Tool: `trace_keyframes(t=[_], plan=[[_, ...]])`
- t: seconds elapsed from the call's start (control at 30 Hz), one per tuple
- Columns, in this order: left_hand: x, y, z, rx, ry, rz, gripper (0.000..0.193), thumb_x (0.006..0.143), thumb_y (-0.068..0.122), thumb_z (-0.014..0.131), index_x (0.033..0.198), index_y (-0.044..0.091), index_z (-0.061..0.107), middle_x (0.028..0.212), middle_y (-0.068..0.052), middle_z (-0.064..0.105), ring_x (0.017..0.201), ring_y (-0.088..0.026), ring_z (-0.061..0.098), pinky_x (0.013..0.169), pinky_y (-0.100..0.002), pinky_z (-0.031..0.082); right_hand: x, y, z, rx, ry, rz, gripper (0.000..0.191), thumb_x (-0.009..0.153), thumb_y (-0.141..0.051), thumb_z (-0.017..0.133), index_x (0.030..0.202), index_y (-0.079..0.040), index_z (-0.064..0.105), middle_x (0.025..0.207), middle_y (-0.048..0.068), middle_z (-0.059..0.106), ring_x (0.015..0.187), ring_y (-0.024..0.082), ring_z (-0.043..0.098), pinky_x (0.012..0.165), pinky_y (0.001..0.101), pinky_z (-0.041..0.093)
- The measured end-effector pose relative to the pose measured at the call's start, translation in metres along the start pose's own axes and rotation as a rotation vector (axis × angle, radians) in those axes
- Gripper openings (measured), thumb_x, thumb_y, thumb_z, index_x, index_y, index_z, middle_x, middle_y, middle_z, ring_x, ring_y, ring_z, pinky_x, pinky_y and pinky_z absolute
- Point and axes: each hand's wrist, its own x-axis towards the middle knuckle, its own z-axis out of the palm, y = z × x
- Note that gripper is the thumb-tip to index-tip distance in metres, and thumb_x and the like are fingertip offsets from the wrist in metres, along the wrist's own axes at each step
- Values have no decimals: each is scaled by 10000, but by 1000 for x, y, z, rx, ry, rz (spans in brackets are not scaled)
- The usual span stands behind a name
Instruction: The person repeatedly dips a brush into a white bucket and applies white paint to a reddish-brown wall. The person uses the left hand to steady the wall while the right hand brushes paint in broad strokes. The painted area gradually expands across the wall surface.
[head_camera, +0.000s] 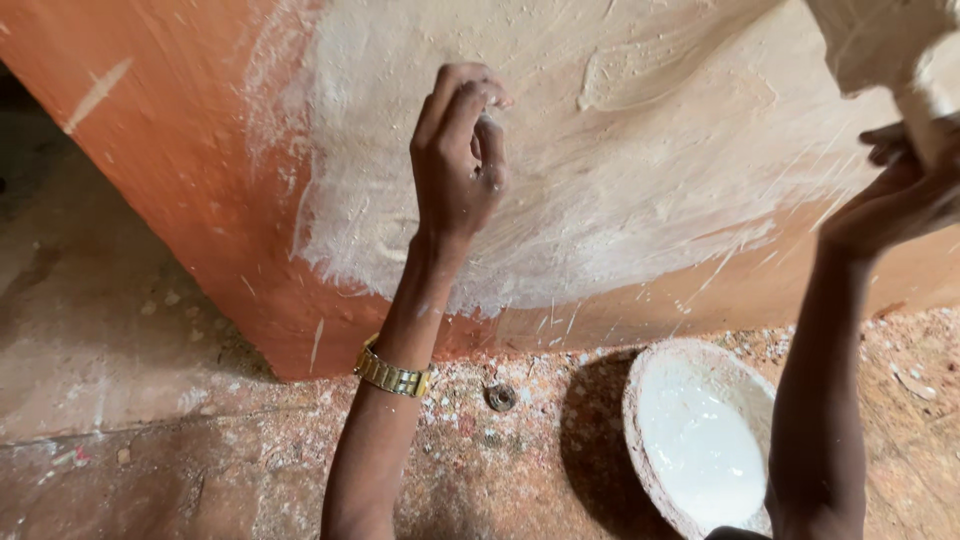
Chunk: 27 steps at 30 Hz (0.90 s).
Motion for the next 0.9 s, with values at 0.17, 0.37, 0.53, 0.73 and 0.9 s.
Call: trace_keyframes(t=[0.17, 0.37, 0.53, 0.73, 0.9], plan=[[-2, 3, -12, 73, -17, 7, 188, 904, -134, 525, 967, 1, 639, 1099, -71, 656, 749, -157, 574, 616, -286, 470, -53, -17, 77, -190, -79, -318, 356, 1131, -292, 464, 988, -7, 624, 813, 113, 646, 705, 226, 587, 718, 371, 527], [-17, -7, -33, 204, -69, 94, 187, 847, -124, 533, 940, -2, 639, 1092, -80, 663, 742, -178, 562, 668, -324, 473, -135, -56, 163, -63, -551, -270, 268, 1122, -213, 504, 908, -91, 607, 751, 37, 656, 661, 178, 634, 705, 369, 610], [-24, -25, -37, 234, -101, 127, 185, 870, -131, 543, 919, 18, 641, 1075, -93, 657, 759, -168, 580, 662, -280, 510, -204, -72, 194, 195, -768, 484, 178, 990, -246, 649, 1003, -76, 598, 733, 139, 654, 478, 147, 622, 312, 268, 515], [-25, -19, -33, 190, -84, 108, 176, 831, -128, 520, 891, -8, 634, 1027, -98, 672, 759, -175, 583, 664, -319, 487, -229, -66, 207, 8, -885, -582, 122, 1047, -182, 701, 1089, -78, 653, 898, 79, 644, 656, 172, 630, 470, 275, 561], [-19, -12, -22, 182, -64, 127, 168, 851, -133, 543, 884, 8, 629, 1030, -92, 667, 771, -174, 592, 688, -323, 494, -179, -77, 189, 138, -812, -283, 663, 1032, -656, 345, 878, -100, 671, 812, 63, 653, 597, 119, 591, 469, 246, 504]])
